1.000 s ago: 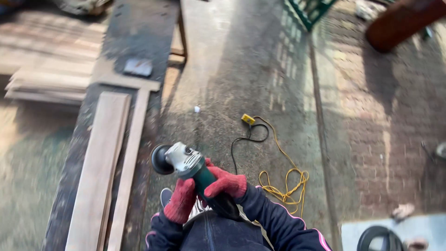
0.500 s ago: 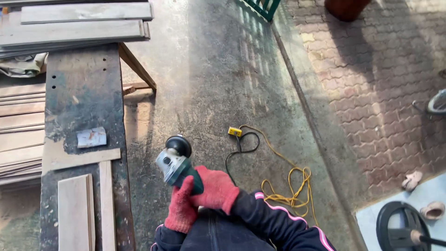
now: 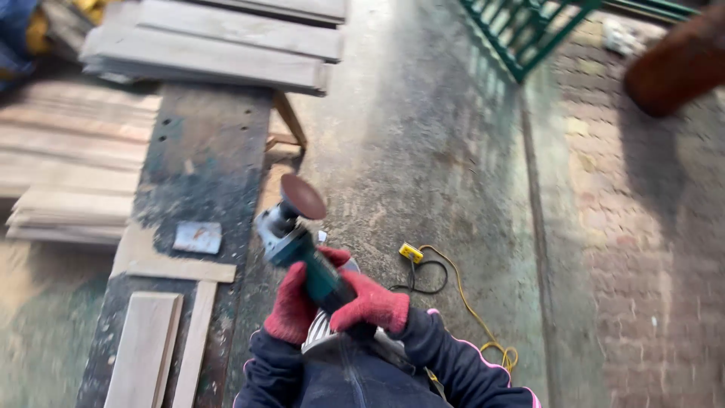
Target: Sanding a wooden board using an angle grinder and sandpaper.
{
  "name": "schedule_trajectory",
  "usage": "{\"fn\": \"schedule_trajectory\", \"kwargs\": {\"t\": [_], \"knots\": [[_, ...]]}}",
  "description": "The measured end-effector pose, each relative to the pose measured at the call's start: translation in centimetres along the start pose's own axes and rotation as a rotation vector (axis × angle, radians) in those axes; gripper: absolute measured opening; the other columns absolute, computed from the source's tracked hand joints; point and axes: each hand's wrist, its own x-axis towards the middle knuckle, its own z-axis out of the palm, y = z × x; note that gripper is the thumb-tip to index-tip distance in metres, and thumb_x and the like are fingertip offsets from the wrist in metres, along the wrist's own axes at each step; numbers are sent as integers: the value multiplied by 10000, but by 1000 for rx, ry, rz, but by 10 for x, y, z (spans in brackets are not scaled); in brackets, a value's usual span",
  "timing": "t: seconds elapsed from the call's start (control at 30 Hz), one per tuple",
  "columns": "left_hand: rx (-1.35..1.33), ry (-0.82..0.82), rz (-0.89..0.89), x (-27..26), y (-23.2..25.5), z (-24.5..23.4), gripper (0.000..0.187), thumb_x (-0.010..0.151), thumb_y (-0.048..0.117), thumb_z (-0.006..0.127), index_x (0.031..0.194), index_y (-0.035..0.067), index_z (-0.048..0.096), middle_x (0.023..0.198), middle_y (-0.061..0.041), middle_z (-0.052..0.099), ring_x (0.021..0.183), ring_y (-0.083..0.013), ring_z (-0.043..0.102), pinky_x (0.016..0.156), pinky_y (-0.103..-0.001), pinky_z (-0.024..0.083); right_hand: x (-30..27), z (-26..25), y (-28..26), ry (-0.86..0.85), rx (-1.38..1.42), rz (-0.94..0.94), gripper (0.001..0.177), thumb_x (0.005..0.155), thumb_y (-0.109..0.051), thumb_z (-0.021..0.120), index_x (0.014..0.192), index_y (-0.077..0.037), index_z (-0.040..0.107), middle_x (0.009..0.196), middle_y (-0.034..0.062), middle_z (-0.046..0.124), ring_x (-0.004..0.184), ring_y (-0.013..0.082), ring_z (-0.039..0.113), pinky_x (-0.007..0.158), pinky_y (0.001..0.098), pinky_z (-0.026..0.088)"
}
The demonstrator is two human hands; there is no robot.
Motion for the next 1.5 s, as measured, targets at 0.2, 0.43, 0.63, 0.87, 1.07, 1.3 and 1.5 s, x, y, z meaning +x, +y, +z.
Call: {"fn": "schedule_trajectory", "kwargs": {"t": [0.2,0.43,0.63,0.87,1.07,1.3,1.5], "knots": [[126,611,86,90,-13,-97,558,874,231,822,1354,188,541,1183,-137,735,875,-386,769,826,-542,627,141,-42,-22,278,-678,146,687,546,-373,961,1115,-151,646,868,152,653,877,286,683,773,445,545],[135,967,305,172,71,-120,571,809,228,871,1307,120,613,1090,-132,688,956,-278,723,863,-378,596,278,-31,-102,135,-868,240,504,881,-534,540,1133,-103,608,1052,242,695,1110,425,669,951,524,546],[83,1223,439,214,113,-182,627,794,203,894,1327,78,589,1125,-147,672,953,-251,681,859,-355,573,363,-29,-121,-51,-999,241,516,864,-517,445,1209,-156,579,1122,217,706,1149,428,669,1009,503,532],[525,1441,141,179,85,-227,495,900,550,679,1361,401,580,1259,-30,707,1120,-233,673,1002,-355,533,422,-43,-102,-204,-1228,260,716,740,-690,635,1225,-168,561,1123,203,725,1150,388,683,983,493,555],[105,1520,678,124,61,-154,359,950,233,749,1288,124,695,1101,-99,752,921,-138,673,791,-240,587,402,8,-179,-431,-1695,208,754,865,-713,589,1171,-24,591,1139,285,726,1151,442,685,995,519,541],[-156,1820,835,84,-53,-195,272,837,141,783,1109,125,775,815,-73,761,673,-106,699,578,-203,604,398,4,-101,-516,-1772,-867,455,870,-559,727,1197,-248,673,1011,47,705,992,297,724,813,466,606],[-204,1830,931,52,-76,-172,313,837,263,823,1145,240,772,876,-18,770,751,-89,711,652,-240,618,404,53,-1,-859,-1773,-953,742,791,-607,720,1379,-164,625,1318,113,668,1363,318,548,1154,461,411]]}}
